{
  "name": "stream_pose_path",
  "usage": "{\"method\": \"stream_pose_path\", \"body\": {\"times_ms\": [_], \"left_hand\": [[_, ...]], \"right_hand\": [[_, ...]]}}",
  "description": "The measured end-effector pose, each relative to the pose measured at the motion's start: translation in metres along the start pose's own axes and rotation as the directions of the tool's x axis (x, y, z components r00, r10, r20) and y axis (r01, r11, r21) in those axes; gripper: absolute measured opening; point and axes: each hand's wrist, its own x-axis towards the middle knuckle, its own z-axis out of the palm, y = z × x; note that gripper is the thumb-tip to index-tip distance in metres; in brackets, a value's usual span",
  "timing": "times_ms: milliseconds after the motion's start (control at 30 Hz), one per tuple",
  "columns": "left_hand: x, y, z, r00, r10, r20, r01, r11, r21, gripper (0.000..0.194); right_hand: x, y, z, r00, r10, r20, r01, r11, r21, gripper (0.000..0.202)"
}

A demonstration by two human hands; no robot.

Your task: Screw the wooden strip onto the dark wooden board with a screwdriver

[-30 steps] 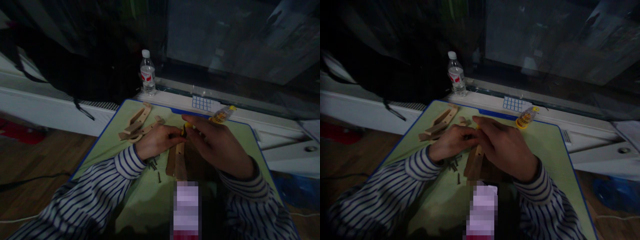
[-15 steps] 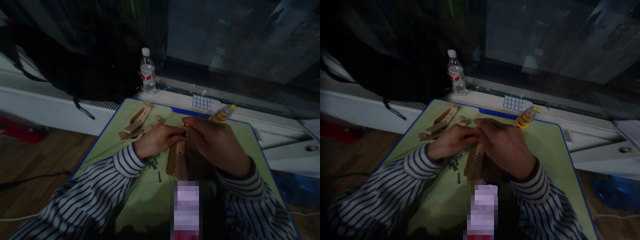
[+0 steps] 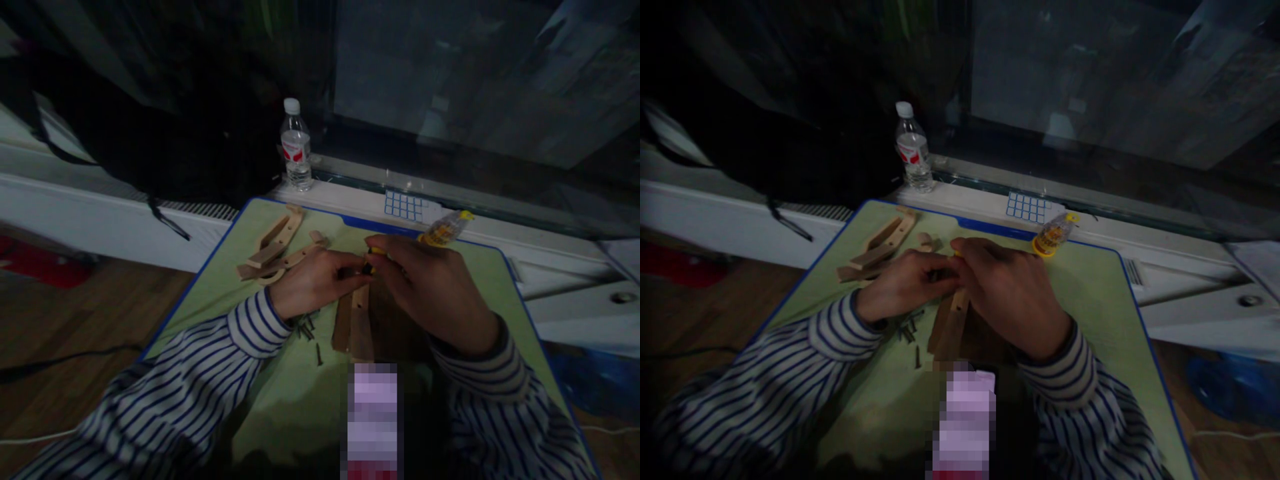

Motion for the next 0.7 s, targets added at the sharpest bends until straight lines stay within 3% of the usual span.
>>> {"method": "stream_pose_path", "body": {"times_ms": [433, 700], "left_hand": [[0.0006, -0.0001, 0.0006, 1.0, -0.019, -0.02, 0.019, 1.0, -0.006, 0.027], [0.0005, -0.0032, -0.0007, 1.0, -0.012, 0.025, 0.014, 0.997, -0.079, 0.027]], "right_hand": [[0.0003, 0.0059, 0.0013, 0.997, -0.056, 0.05, 0.047, 0.985, 0.166, 0.034], [0.0005, 0.0023, 0.0004, 0.999, -0.048, 0.02, 0.046, 0.996, 0.081, 0.031]]}}
